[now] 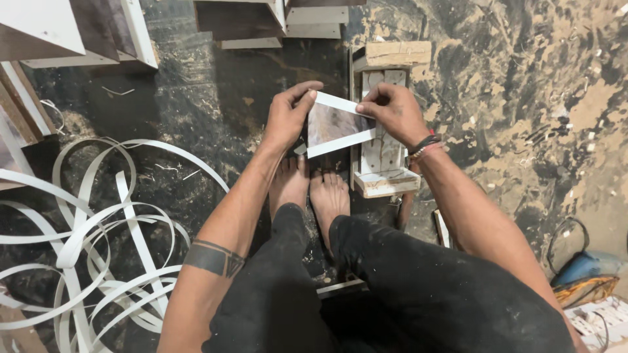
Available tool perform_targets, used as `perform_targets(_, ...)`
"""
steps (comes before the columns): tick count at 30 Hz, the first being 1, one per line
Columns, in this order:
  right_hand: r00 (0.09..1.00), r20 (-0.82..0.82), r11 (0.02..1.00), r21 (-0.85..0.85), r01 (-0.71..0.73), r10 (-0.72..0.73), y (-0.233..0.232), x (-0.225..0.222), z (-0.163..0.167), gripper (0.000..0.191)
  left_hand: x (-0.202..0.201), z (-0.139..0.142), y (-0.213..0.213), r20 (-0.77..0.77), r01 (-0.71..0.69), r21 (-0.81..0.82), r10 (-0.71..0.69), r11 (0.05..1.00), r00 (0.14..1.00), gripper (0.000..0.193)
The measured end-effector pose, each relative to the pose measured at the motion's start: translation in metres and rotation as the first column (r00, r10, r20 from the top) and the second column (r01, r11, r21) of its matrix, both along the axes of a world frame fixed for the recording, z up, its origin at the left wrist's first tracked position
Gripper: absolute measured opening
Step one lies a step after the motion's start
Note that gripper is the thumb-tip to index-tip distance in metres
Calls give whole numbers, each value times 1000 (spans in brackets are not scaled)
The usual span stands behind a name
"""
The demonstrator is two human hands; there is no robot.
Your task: The person kneels on the workshop floor and applies white edge banding tape to the edges of small triangular wood panels. They press the tape with a hand-held iron, fold it over the panel edge, and trim off the excess strip, repeating the process on additional panels.
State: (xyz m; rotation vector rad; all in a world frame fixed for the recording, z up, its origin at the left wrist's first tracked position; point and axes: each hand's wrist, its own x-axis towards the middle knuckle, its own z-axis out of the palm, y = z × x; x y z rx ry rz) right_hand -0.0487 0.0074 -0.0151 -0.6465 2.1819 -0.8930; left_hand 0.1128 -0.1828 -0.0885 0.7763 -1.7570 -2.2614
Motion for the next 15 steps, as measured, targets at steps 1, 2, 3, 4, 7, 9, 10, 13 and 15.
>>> perform_targets(1,1000,-4,999,44,30,-30,-6,3,1,22,0,1,0,-4,-7,-4,7,1000,1000,28)
perform_targets(2,998,-7,994,91,65,-64,-9,7,2,25,1,2,0,11,-20,2,20,1000,1000,28)
perform_targets(3,997,-56,992,111,57,-51,-12,10,2,27,1,4,1,21,-23,9,23,1000,1000,29)
perform_targets(4,993,-110,991,127,51,-37,-16,11,1,30,1,5,1,26,-25,11,24,1000,999,29)
perform_targets(7,991,-105,997,19,80,-78,-15,14,-4,32,-1,8,3,-5,-21,12,21,1000,1000,32)
perform_targets(9,994,-46,993,-63,97,-100,-10,14,-13,30,-2,10,5,-26,-50,-33,49,998,998,33)
perform_targets(10,995,-18,992,-86,96,-98,-7,13,-18,28,-3,11,5,-42,-66,-61,64,996,997,34)
perform_targets(13,993,87,984,-151,95,-82,8,10,-34,23,-1,16,6,16,-71,-42,72,997,997,37)
perform_targets(15,990,116,976,-196,98,-76,19,6,-42,20,0,19,6,-7,-61,-54,61,997,998,37)
